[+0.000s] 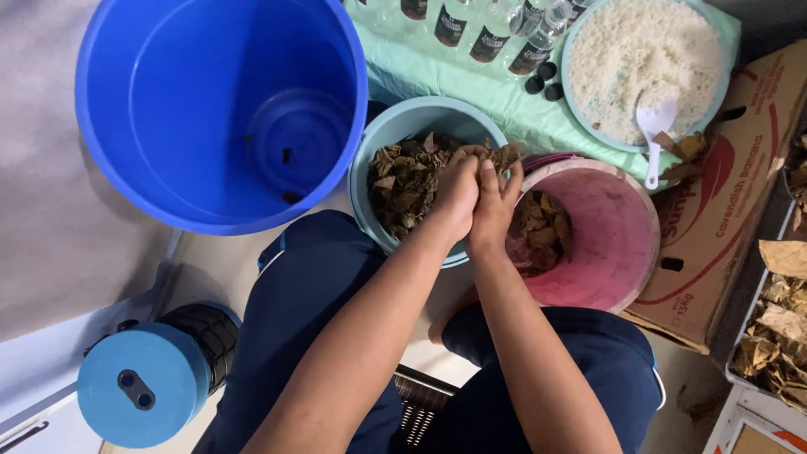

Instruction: The person is gathering dried leaves from a large pile and placing them into a bucket, crushing them down as they go to prepare biomass.

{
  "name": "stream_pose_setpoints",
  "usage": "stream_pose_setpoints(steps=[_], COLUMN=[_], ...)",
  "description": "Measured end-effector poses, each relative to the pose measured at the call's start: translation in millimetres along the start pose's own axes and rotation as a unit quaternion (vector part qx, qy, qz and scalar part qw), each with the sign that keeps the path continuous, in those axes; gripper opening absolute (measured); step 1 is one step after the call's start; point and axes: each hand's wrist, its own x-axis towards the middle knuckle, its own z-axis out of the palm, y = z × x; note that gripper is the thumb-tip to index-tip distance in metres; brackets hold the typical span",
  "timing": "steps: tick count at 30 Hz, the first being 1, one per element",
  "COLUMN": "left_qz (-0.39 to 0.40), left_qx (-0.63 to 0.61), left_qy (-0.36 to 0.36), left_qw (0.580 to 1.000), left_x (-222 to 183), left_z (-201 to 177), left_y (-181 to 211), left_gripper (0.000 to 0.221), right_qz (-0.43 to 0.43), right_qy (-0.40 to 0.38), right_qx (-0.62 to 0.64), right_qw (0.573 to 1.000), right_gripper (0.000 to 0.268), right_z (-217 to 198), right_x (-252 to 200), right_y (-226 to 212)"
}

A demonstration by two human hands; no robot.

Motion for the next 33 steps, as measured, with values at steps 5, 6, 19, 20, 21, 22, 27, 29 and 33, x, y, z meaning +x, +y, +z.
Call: stream_pose_setpoints(steps=[5, 6, 19, 20, 21, 22, 27, 29, 33], left_qz=[-0.055, -0.070, -0.055, -0.056, -0.059, -0.060, 0.017, 0.006, -0.008], left_qx=[-0.054, -0.063, 0.227, 0.203, 0.178, 0.178, 0.094, 0.126, 0.197], left_qy=[-0.014, -0.052, 0.018, 0.012, 0.005, 0.004, -0.126, -0.107, -0.094], left_qw=[0.997, 0.994, 0.972, 0.977, 0.982, 0.982, 0.987, 0.986, 0.976], left_x=[3, 4, 16, 15, 13, 13, 11, 19, -34], left_z=[-8, -11, -13, -12, -10, -12, -17, -18, -20], left_y=[-3, -2, -31, -27, -25, -23, -14, -25, 31], left_gripper=[0.055, 0.082, 0.055, 0.058, 0.063, 0.063, 0.098, 0.100, 0.091], right_qz=[0.156, 0.205, 0.035, 0.037, 0.040, 0.040, 0.058, 0.059, 0.060], right_qy=[0.058, 0.075, -0.080, -0.082, -0.084, -0.084, -0.087, -0.084, -0.083], right_qx=[0.073, 0.098, -0.007, -0.011, -0.016, -0.017, -0.045, -0.052, -0.075], right_qw=[0.983, 0.971, 0.996, 0.996, 0.996, 0.996, 0.994, 0.993, 0.992], right_gripper=[0.082, 0.088, 0.057, 0.056, 0.056, 0.056, 0.052, 0.051, 0.048], right_z=[3, 6, -8, -6, -6, -6, -10, -13, -13], right_x=[-1, -1, -3, -2, -1, -2, -3, -4, -6], right_y=[-18, -21, 35, 36, 37, 39, 49, 52, 55])
